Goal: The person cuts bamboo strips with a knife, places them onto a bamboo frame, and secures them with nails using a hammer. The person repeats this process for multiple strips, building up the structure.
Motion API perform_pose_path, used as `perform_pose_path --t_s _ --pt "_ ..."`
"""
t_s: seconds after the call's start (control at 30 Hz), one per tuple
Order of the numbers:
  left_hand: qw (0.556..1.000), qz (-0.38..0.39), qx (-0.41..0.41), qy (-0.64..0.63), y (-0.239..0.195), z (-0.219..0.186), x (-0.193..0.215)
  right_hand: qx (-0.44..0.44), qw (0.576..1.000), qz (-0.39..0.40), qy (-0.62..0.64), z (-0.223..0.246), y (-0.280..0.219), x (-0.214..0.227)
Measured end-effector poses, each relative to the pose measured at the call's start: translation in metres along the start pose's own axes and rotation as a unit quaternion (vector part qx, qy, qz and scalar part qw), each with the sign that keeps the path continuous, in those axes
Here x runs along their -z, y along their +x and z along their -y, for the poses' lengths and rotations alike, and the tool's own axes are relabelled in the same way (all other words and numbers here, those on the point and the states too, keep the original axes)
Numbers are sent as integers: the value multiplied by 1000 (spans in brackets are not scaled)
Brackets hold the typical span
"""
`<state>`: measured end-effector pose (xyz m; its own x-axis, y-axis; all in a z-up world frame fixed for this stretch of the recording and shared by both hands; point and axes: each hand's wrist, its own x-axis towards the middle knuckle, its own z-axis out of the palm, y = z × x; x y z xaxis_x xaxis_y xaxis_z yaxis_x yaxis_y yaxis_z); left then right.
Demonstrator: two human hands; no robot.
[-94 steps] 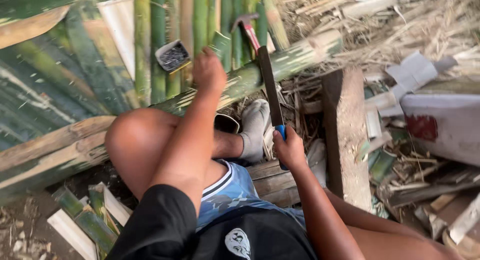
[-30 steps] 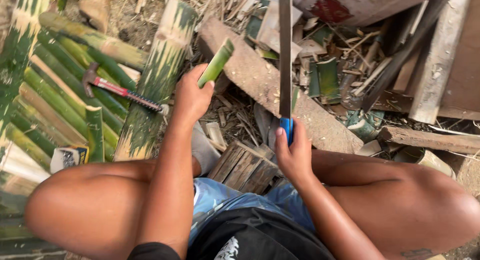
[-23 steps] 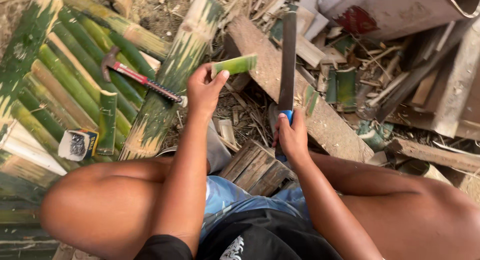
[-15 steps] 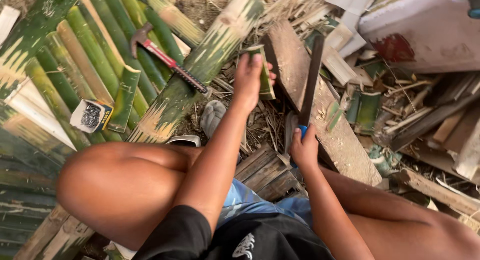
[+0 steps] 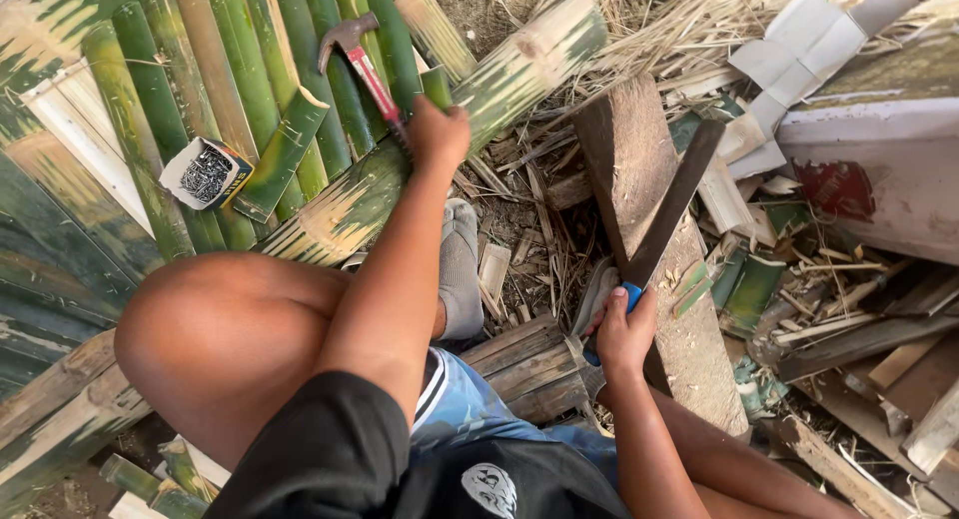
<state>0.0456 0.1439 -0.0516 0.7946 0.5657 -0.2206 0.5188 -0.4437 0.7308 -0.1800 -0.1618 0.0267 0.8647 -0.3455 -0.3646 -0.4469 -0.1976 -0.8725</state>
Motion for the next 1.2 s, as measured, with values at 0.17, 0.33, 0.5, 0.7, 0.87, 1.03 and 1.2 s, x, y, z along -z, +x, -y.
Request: perform_pose_path --t_s 0.17,0.33,0.5,0.7,0.87,1.03,1.2 --pt "999 -30 -12 17 11 8 -2 -5 1000 5 9 8 11 1" --pt "996 -9 30 78 18 -26 -4 -12 999 12 -30 11 2 7" --pt "976 209 -13 -55 -69 -68 -16 9 976 -29 -218 1 8 -1" --pt "915 340 -215 29 -199 -109 -10 54 980 -25 -192 -3 2 0" --pt "883 341 -281 157 -226 -109 -1 177 959 -66 -212 10 -8 5" --pt "859 296 -352 225 -230 -110 -10 198 947 -67 -244 16 2 1" --pt "862 300 -356 200 -232 -105 -8 171 946 -58 -269 10 8 0"
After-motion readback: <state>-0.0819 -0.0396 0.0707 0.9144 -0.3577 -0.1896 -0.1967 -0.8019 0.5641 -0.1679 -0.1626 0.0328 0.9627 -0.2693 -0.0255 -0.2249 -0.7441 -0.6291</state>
